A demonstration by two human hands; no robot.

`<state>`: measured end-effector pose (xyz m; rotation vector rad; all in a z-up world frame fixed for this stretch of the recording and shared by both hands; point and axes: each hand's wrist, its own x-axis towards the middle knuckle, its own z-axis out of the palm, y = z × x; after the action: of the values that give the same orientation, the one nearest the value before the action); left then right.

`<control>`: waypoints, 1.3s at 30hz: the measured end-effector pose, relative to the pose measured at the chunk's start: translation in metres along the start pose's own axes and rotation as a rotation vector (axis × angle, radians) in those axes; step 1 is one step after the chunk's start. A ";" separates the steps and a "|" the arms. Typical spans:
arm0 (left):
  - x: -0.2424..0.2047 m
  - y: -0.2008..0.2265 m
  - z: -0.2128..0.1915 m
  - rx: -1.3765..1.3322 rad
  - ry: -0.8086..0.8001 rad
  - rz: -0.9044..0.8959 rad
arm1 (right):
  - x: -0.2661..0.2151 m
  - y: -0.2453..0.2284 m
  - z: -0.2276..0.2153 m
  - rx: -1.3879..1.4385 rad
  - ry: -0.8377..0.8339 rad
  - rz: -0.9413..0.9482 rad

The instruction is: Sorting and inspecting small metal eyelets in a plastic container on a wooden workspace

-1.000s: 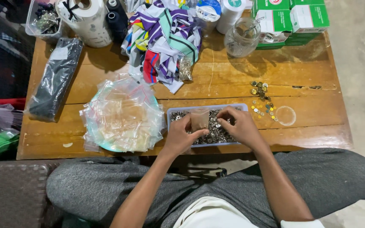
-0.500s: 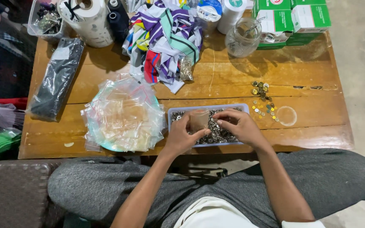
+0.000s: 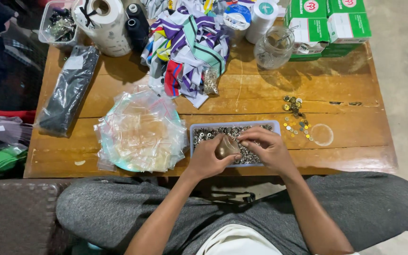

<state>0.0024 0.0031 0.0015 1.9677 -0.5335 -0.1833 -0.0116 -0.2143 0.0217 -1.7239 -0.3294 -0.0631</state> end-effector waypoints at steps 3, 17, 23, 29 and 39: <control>-0.001 -0.024 0.018 0.099 0.069 0.051 | 0.002 -0.002 0.004 -0.134 -0.080 -0.125; -0.004 -0.023 0.014 -0.188 0.124 -0.028 | -0.001 0.034 0.000 -0.456 -0.001 -0.066; -0.003 -0.020 0.009 -0.272 0.064 -0.049 | -0.002 0.054 0.012 -0.936 -0.288 -0.038; -0.001 -0.011 0.001 -0.334 0.075 -0.102 | -0.002 0.062 0.002 -0.637 -0.225 0.006; 0.002 -0.016 0.006 -0.317 0.181 -0.069 | 0.006 0.042 -0.013 -0.284 0.042 0.357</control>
<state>0.0065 0.0025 -0.0152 1.6734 -0.2982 -0.1227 0.0062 -0.2319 -0.0152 -2.0361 0.0246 0.1202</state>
